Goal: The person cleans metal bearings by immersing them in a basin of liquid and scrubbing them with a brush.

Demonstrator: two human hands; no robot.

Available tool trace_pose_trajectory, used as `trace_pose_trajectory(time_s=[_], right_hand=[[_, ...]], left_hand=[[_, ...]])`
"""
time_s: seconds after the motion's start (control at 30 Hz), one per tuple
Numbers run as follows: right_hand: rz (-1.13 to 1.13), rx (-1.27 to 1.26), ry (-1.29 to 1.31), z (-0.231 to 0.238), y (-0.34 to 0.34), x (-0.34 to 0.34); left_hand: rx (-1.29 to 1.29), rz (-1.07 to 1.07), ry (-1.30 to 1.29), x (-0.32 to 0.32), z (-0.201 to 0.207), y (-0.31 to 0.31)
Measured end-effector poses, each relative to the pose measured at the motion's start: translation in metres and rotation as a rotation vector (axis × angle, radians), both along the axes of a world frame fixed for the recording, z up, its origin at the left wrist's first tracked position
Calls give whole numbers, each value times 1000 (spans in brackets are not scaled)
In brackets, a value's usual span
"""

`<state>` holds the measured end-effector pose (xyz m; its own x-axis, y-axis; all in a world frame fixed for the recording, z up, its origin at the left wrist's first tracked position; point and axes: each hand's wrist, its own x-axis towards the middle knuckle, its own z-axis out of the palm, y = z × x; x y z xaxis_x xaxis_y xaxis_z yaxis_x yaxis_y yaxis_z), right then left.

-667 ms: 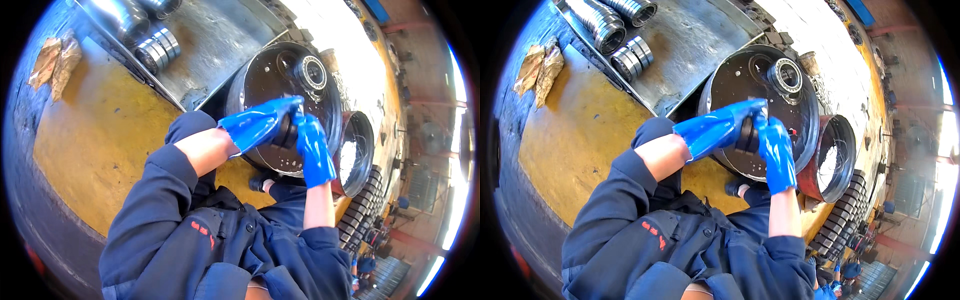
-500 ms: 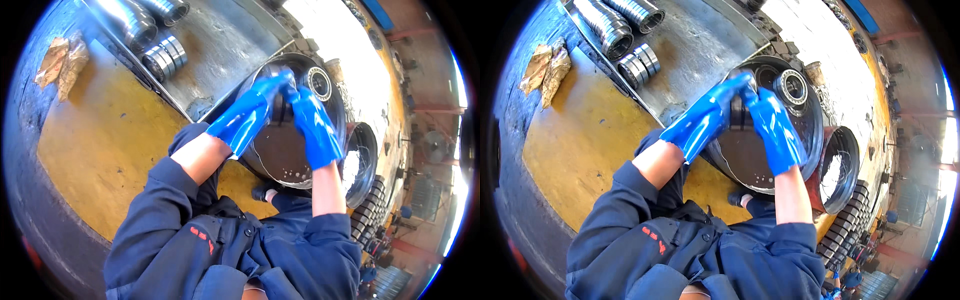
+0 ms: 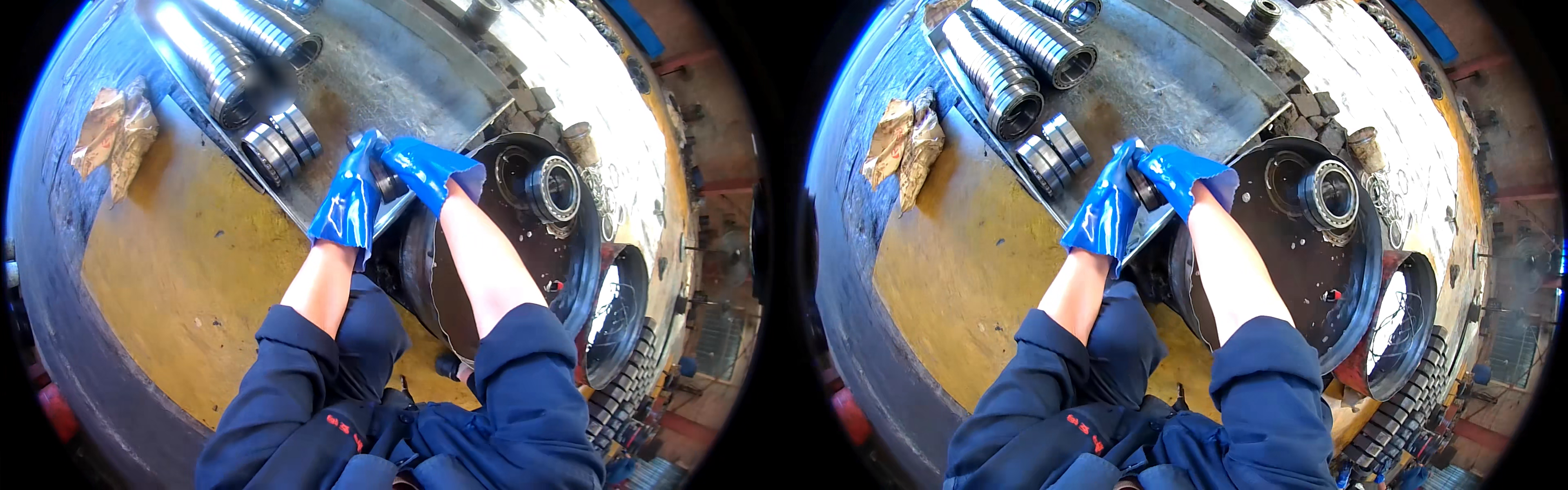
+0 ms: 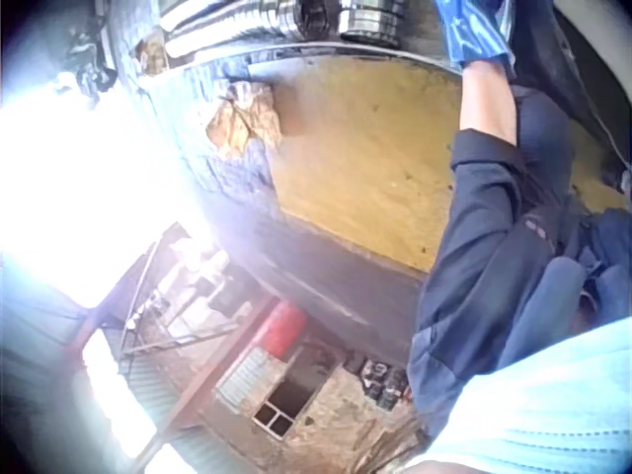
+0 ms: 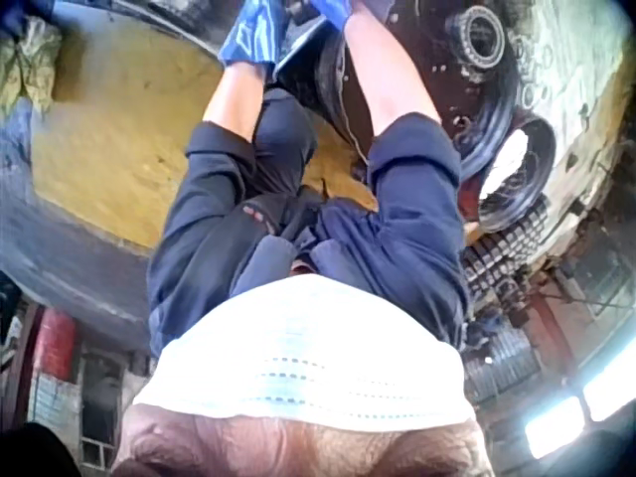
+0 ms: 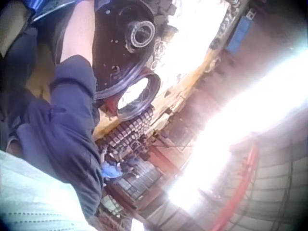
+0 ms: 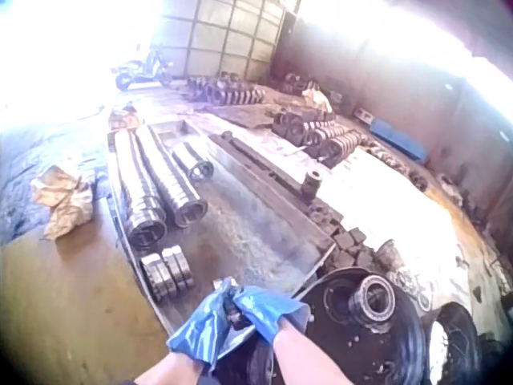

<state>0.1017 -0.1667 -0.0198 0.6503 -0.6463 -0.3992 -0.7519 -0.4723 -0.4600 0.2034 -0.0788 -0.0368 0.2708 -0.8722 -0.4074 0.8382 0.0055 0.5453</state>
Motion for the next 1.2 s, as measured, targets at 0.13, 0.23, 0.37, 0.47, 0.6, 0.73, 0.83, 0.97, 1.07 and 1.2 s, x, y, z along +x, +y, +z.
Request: trace_pose_trajectory(time_s=[0.13,0.23,0.37,0.47,0.6,0.73,0.83,0.97,1.07,1.2], right_hand=[[0,48,150,-46,-2,1],[-11,69,187,-64,-2,6],[-73,105,73,-61,-2,12],[-175,188,-275,-27,5,8],[-266,237,-694,48,34,-45],[-557,512,-773,80,103,-157],[-729,677,-910,66,165,-250],[-1013,1015,-1182,40,209,-321],[-1102,1031,-1275,72,238,-302],[-980,960,-1477,66,261,-290]], left_hand=[[114,-41,-38,-11,-29,-5],[165,-64,-74,-12,-40,-5],[215,-92,-124,-13,-45,5],[256,-98,-184,-5,-42,21],[297,-100,-290,6,-35,40],[270,-114,-475,9,-5,38],[124,-43,-558,1,37,20],[-188,-515,-717,-85,94,12],[-213,-717,-631,-166,93,68],[-244,-939,-487,-223,65,120]])
